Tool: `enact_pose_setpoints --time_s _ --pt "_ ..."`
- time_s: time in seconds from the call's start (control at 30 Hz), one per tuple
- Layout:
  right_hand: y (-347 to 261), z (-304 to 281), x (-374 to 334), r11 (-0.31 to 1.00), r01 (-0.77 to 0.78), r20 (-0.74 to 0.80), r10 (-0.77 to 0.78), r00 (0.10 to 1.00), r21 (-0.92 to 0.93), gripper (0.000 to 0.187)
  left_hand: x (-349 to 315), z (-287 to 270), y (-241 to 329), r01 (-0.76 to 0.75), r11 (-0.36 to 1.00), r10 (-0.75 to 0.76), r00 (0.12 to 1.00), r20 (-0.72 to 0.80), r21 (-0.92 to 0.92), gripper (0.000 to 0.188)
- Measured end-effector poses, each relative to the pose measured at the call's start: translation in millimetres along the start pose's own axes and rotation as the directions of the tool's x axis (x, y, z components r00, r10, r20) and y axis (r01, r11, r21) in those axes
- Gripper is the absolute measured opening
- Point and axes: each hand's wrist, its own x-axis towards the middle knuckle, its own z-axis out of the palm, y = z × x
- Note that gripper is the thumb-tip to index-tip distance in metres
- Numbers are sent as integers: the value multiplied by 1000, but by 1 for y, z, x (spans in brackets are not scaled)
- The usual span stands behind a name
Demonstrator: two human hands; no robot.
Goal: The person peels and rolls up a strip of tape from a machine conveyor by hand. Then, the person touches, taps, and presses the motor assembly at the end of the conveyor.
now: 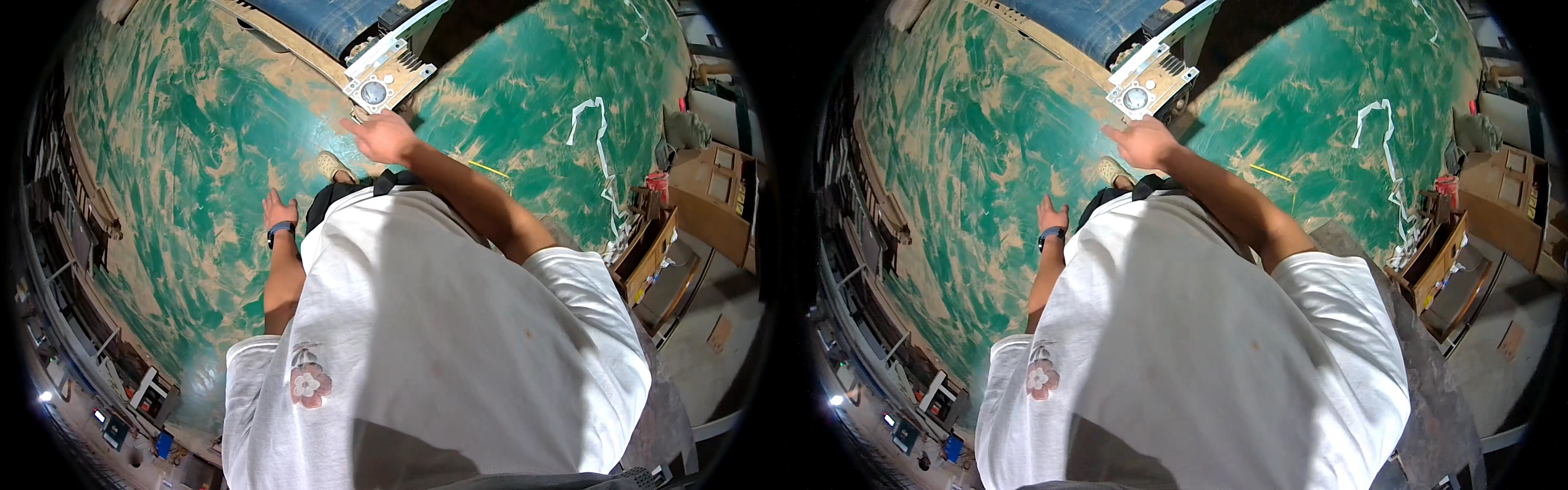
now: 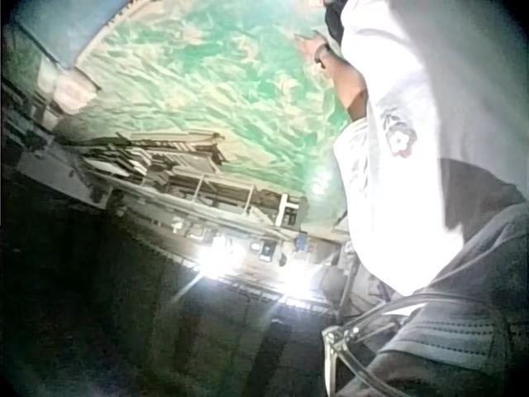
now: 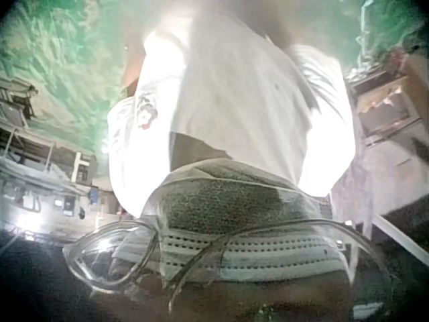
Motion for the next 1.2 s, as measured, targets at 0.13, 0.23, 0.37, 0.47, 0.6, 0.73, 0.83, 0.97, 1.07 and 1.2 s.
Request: enact_pose_setpoints --time_s 0.13,0.23,0.37,0.47,0.6,0.73,0.83,0.97,1.07,1.2 --pt "15 16 -32 971 -231 -2 232 973 -57 61 3 -4 7 -39 999 39 999 17 28 72" --pt "24 27 -47 980 -184 -41 182 982 -74 65 5 3 5 -43 999 42 999 35 30 72" --pt "28 26 -49 986 -147 -79 140 987 -79 67 10 7 7 -55 998 54 998 18 19 71" --pt "42 23 -45 958 -264 -79 256 963 -110 65 11 7 13 -77 997 77 997 0 30 71" --pt "89 2 -51 871 -489 -156 489 858 40 68 14 6 16 -118 992 119 993 -12 37 71" --pt "147 -7 -65 692 -722 -197 709 677 13 73 12 7 15 -108 993 109 994 -27 38 71" --pt "152 -5 -68 640 -768 -228 752 619 27 72 10 9 9 -109 994 110 993 -33 9 71" --pt "104 -17 -62 809 -582 -158 587 794 85 69 9 11 6 -54 998 54 999 -8 12 71" --pt "84 -4 -62 966 -256 -209 258 943 35 69 10 9 7 -36 999 36 999 9 25 72" --pt "98 16 -56 901 -426 -244 433 868 84 73 11 4 11 -45 997 45 999 2 58 72"
